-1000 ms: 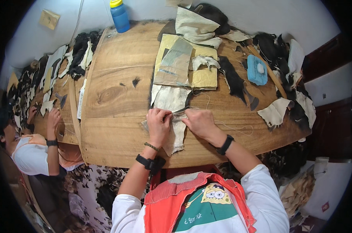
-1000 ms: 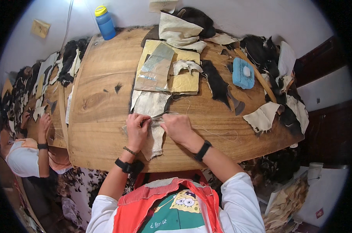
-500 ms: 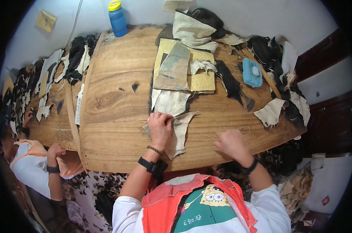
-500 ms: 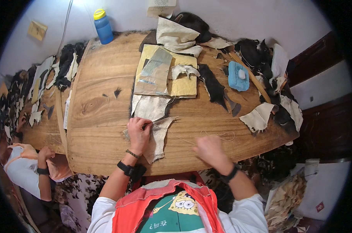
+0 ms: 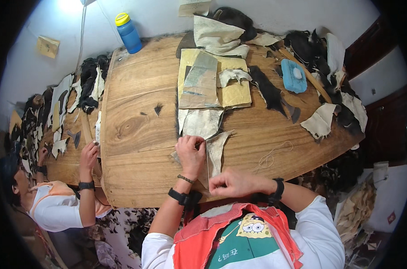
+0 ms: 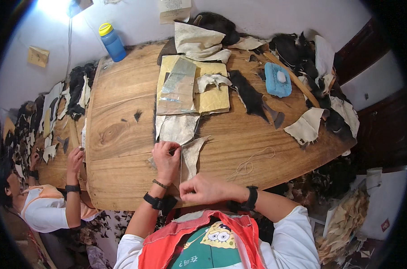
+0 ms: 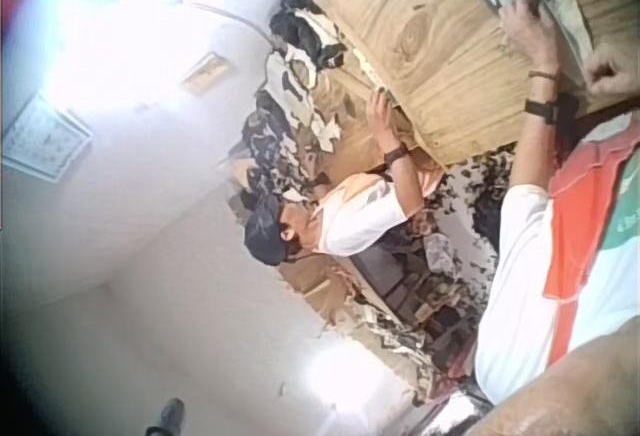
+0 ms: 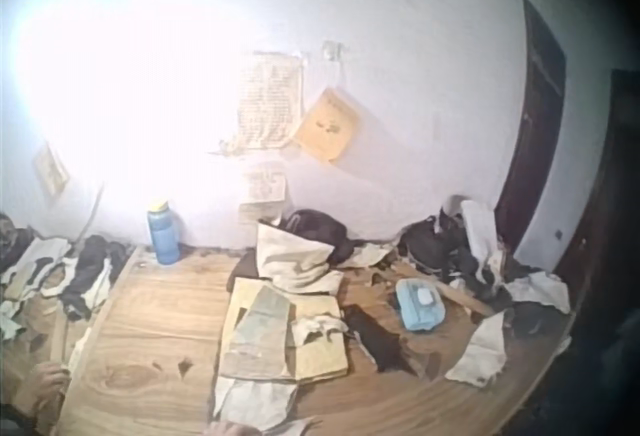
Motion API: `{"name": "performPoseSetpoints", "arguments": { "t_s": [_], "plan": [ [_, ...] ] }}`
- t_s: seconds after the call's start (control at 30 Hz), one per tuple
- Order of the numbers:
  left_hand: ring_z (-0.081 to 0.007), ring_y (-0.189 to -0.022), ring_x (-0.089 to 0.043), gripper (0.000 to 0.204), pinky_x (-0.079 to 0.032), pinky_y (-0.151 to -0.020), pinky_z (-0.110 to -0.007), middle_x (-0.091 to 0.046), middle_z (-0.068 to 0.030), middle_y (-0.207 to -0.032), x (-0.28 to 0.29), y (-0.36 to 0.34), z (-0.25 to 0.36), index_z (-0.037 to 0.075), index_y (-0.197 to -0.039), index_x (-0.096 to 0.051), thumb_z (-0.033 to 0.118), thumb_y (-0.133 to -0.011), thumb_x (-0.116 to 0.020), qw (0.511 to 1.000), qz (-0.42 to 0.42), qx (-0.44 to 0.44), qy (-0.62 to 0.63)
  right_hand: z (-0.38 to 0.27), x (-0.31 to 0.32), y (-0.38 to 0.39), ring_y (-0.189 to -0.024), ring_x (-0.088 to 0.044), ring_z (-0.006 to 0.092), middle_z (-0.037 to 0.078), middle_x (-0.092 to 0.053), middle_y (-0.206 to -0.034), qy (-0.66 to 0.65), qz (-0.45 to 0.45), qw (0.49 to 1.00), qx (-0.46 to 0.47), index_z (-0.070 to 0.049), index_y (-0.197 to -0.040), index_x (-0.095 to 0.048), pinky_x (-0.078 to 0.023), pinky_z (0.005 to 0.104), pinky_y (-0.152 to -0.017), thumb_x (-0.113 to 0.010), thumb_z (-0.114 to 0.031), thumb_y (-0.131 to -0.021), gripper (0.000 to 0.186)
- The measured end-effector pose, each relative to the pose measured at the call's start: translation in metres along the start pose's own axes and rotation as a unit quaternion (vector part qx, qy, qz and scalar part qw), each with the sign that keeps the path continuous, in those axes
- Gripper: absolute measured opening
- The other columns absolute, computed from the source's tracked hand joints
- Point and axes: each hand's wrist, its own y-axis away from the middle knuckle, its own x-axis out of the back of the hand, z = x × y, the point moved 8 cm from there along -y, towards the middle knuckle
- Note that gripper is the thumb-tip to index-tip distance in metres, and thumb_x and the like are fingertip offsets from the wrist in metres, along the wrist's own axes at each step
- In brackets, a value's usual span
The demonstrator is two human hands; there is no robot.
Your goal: Manually sewing leather pieces together and using a small knife to trim edges on a workshop table.
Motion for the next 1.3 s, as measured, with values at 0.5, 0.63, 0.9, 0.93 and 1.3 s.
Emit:
{"name": "performPoseSetpoints", "arguments": {
  "t_s": [0.5, 0.63, 0.9, 0.93, 1.3],
  "plan": [
    [-0.0252, -0.092, -0.054, 0.024, -0.042, -0.08, -0.038, -0.063, -0.0025, -0.09, 0.011, 0.014, 0.057, 0.018, -0.094, -0.08, 0.005, -0.075, -0.074, 0.94, -0.248, -0.202, 0.122, 0.0, 0.063, -0.012, -0.063, -0.064, 0.0192, 0.013, -0.069, -0.073, -0.121, 0.215, 0.968, 0.033, -0.004, -0.079, -0.069, -0.05, 0.0345, -0.061, -0.066, -0.02, -0.089, 0.019],
    [-0.0253, -0.088, -0.056, 0.012, -0.043, -0.078, -0.037, -0.064, -0.0044, -0.083, 0.004, -0.015, 0.019, 0.012, -0.092, -0.078, 0.016, -0.082, -0.073, 0.939, -0.209, 0.106, 0.253, 0.062, 0.082, -0.004, -0.067, -0.067, 0.0323, 0.019, -0.069, -0.075, 0.186, 0.218, 0.945, -0.16, -0.004, -0.079, -0.071, -0.052, 0.0429, -0.064, -0.063, -0.027, -0.087, 0.026],
    [-0.0308, -0.093, -0.058, 0.012, -0.041, -0.082, -0.043, -0.066, -0.0101, -0.088, -0.029, -0.029, 0.007, 0.009, -0.083, -0.071, 0.02, -0.082, -0.073, 0.973, -0.18, -0.05, -0.132, -0.012, 0.031, 0.031, -0.065, -0.065, 0.0414, 0.021, -0.065, -0.069, 0.35, 0.157, 0.924, 0.001, -0.004, -0.074, -0.064, -0.052, 0.0484, -0.061, -0.06, -0.024, -0.086, 0.023],
    [-0.0308, -0.093, -0.058, 0.012, -0.041, -0.082, -0.043, -0.066, -0.0101, -0.088, -0.029, -0.029, 0.005, 0.009, -0.083, -0.071, 0.02, -0.082, -0.073, 0.972, -0.184, -0.044, -0.141, -0.024, 0.011, 0.036, -0.063, -0.065, 0.0401, 0.021, -0.065, -0.069, 0.265, 0.043, 0.962, 0.054, -0.005, -0.076, -0.064, -0.052, 0.0475, -0.06, -0.06, -0.023, -0.086, 0.021],
    [-0.0247, -0.09, -0.05, 0.032, -0.042, -0.082, -0.037, -0.06, -0.0039, -0.088, 0.012, 0.015, 0.061, 0.005, -0.108, -0.074, 0.02, -0.08, -0.079, 0.922, -0.294, -0.172, 0.183, 0.054, 0.088, -0.009, -0.074, -0.07, 0.0312, 0.017, -0.069, -0.076, 0.084, 0.273, 0.954, -0.093, -0.003, -0.083, -0.068, -0.054, 0.0404, -0.067, -0.064, -0.026, -0.089, 0.024]
  ]
}}
